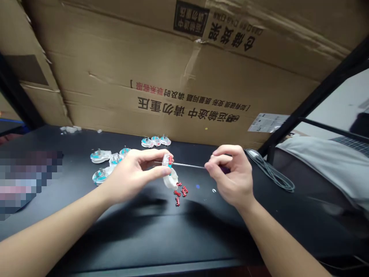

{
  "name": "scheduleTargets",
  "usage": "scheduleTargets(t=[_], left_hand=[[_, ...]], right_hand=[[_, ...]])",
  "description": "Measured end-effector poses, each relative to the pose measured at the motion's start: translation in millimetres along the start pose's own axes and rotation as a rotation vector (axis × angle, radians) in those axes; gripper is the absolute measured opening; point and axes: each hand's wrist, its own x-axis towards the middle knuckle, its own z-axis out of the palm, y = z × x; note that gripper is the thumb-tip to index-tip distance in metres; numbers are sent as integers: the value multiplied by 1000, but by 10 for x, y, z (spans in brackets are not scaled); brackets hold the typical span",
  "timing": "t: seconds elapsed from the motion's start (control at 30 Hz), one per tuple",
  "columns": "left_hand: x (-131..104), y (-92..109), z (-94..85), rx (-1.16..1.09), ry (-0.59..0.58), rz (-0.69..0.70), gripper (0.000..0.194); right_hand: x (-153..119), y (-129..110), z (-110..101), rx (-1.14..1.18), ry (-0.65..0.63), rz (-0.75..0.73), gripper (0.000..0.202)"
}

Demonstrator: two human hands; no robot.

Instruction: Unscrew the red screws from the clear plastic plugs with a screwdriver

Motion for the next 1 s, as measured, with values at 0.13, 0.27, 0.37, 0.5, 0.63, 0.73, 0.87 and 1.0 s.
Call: scheduleTargets(t=[0.13, 0.27, 0.37, 0.5, 0.63, 0.73, 0.87, 1.0], left_hand=[[10, 4, 7, -70, -42, -70, 17], [18, -8, 19, -95, -36, -71, 17], [16, -19, 23, -78, -31, -52, 18], [14, -51, 29, -50, -8, -5, 18], [13, -98, 26, -53, 48, 44, 20], [15, -101, 16, -51, 102, 40, 23], [17, -72, 11, -82, 152, 25, 28], [15, -55, 9, -81, 164, 25, 30]], right_hand=[[3, 24, -27, -67, 64, -159, 35], [-6, 62, -44, -54, 24, -34, 16], [6, 48, -30, -13, 33, 0, 14], [31, 23, -21, 56, 67, -79, 29], [23, 62, -53, 41, -33, 32, 17], [10, 83, -76, 8, -62, 10, 20], [-4, 91, -81, 13, -65, -121, 32], [-18, 120, -74, -17, -57, -139, 21]])
